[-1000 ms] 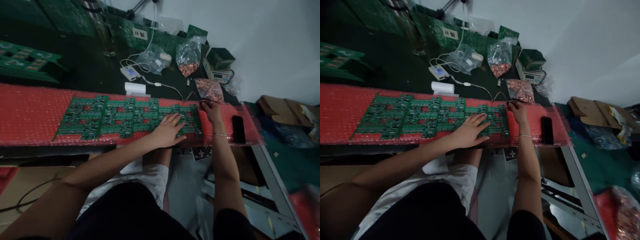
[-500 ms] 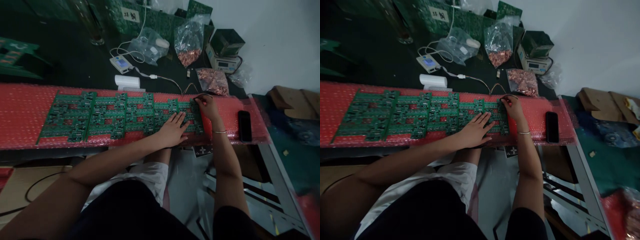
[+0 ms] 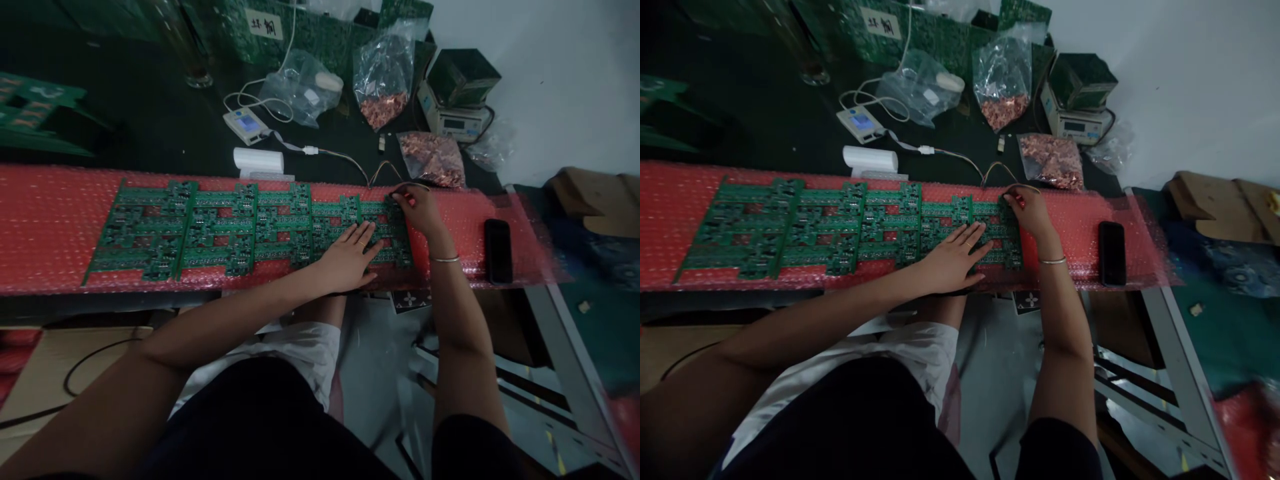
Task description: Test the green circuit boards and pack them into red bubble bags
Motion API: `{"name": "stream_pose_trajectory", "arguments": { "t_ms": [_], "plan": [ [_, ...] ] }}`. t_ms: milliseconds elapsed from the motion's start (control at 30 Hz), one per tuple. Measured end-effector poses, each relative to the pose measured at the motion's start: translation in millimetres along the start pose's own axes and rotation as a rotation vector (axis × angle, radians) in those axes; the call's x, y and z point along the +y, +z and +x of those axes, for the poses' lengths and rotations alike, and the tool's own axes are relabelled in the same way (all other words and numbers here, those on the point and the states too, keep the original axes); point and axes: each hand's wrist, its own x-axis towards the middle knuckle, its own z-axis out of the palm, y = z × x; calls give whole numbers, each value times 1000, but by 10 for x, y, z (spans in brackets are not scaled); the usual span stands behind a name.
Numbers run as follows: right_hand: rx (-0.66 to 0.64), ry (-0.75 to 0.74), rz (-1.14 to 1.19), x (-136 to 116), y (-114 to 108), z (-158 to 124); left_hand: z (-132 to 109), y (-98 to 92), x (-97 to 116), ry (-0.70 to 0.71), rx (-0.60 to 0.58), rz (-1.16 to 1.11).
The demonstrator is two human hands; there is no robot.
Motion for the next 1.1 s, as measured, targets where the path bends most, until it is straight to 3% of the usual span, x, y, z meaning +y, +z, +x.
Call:
{"name": "stream_pose_trajectory", "arguments": {
  "t_ms": [333, 600, 833, 900, 967, 1033, 1100],
  "plan": [
    [-33, -8, -95, 12, -22, 40, -1, 96, -30, 24, 89, -6],
    [-33, -25, -105, 6, -13, 47, -12, 41, -2, -2, 26, -22],
    [-12, -9, -53, 11, 34, 35, 8, 28, -30, 31, 40, -83],
    [7, 6, -41, 40, 53, 16, -111, -104, -140, 31, 80, -146],
    [38, 13, -36, 94, 73, -14, -365, -265, -312, -44, 193, -210],
    [86, -15, -28, 165, 96, -38, -749, -372, -503, -201, 336, -253],
    [106, -44, -37, 228, 121, -44, -1208, -355, -647, -338, 497, -274]
  ]
}}
